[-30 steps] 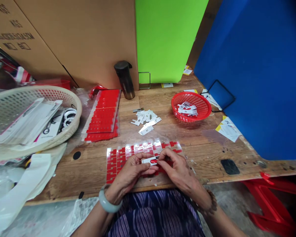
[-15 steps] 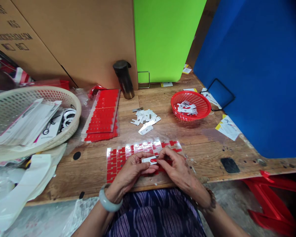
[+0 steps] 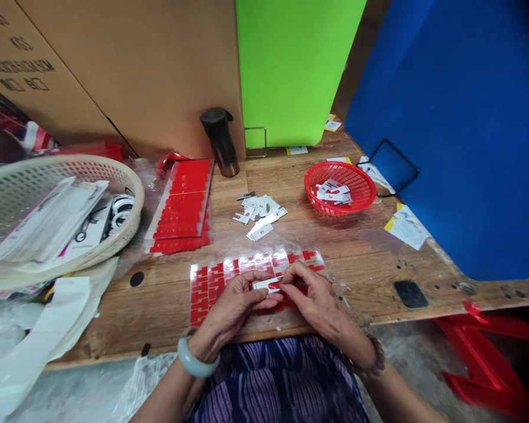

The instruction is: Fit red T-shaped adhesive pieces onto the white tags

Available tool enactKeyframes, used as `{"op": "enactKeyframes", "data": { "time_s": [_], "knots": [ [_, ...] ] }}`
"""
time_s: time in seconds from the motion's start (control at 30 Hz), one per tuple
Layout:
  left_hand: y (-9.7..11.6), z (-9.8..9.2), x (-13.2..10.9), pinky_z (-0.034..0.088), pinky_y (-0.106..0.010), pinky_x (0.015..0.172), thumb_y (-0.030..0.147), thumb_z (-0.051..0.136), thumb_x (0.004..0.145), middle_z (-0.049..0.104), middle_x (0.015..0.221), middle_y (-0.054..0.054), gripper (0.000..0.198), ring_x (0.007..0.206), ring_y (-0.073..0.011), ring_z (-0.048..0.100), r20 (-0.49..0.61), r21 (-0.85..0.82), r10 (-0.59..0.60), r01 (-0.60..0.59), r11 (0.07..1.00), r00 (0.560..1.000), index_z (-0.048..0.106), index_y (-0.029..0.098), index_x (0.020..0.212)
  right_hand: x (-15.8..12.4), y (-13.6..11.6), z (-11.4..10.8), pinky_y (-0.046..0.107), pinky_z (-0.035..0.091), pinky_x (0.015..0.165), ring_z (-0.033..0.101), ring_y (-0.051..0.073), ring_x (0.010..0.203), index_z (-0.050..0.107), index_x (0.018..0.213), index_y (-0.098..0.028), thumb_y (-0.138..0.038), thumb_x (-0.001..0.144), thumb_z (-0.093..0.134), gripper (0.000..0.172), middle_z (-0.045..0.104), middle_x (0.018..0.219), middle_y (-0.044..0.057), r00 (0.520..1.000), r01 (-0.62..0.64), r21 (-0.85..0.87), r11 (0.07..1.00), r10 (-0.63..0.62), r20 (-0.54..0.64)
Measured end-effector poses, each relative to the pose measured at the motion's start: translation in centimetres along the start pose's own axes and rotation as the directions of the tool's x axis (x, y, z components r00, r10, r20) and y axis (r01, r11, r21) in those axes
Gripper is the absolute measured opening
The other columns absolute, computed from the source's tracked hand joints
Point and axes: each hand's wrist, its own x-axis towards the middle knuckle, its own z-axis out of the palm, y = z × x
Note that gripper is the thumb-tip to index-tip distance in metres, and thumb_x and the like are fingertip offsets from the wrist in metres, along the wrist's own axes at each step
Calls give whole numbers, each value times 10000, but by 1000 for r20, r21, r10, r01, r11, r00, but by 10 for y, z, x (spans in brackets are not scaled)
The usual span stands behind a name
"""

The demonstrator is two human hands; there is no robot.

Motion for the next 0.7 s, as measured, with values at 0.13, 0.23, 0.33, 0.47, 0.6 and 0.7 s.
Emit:
{"op": "enactKeyframes", "data": {
  "time_s": [0.13,0.23,0.33,0.47,0.6,0.7],
  "knots": [
    [-1,0,0,561,-224,715,32,693,682,719,909,-135,354,728,-174,711,-8,0,10,-10,1000,1000,593,80,1019,-1,2,1,230,388,598,505,120,643,505,733,-208,-103,790,480,122,547,699,-28,1000,0,-1,1000,0,8],
    [-1,1,-1,565,-230,709,25,678,690,718,918,-145,354,732,-183,712,-20,8,9,-9,1000,1000,585,78,1027,-2,3,2,231,381,600,499,120,646,495,729,-209,-106,795,481,123,536,700,-30,1000,0,6,1000,0,4],
    [0,1,-1,563,-229,716,34,671,701,720,908,-149,342,734,-182,712,-25,18,17,-16,1000,1000,582,73,1029,-2,3,3,237,373,608,495,122,660,489,728,-207,-109,802,475,124,535,711,-29,1000,-14,15,1000,14,6],
    [0,2,0,563,-221,700,98,695,712,721,904,-148,330,728,-174,710,-24,39,26,-25,999,999,580,75,1020,-2,4,3,239,372,611,493,122,668,483,739,-206,-113,804,481,113,530,724,-27,1000,-27,43,999,26,11],
    [-4,2,2,553,-208,669,168,747,675,732,808,-127,373,703,-170,709,-49,92,61,-57,994,997,569,90,993,-2,5,5,233,369,601,493,121,665,492,737,-205,-111,800,490,113,531,718,-30,999,-33,49,998,33,2],
    [-7,2,5,544,-207,648,218,771,642,733,742,-99,360,653,-159,703,-76,144,118,-106,984,990,573,107,922,-3,6,9,230,373,604,499,121,669,501,720,-201,-114,792,505,113,534,708,-31,998,-67,77,995,68,-12]
  ]
}}
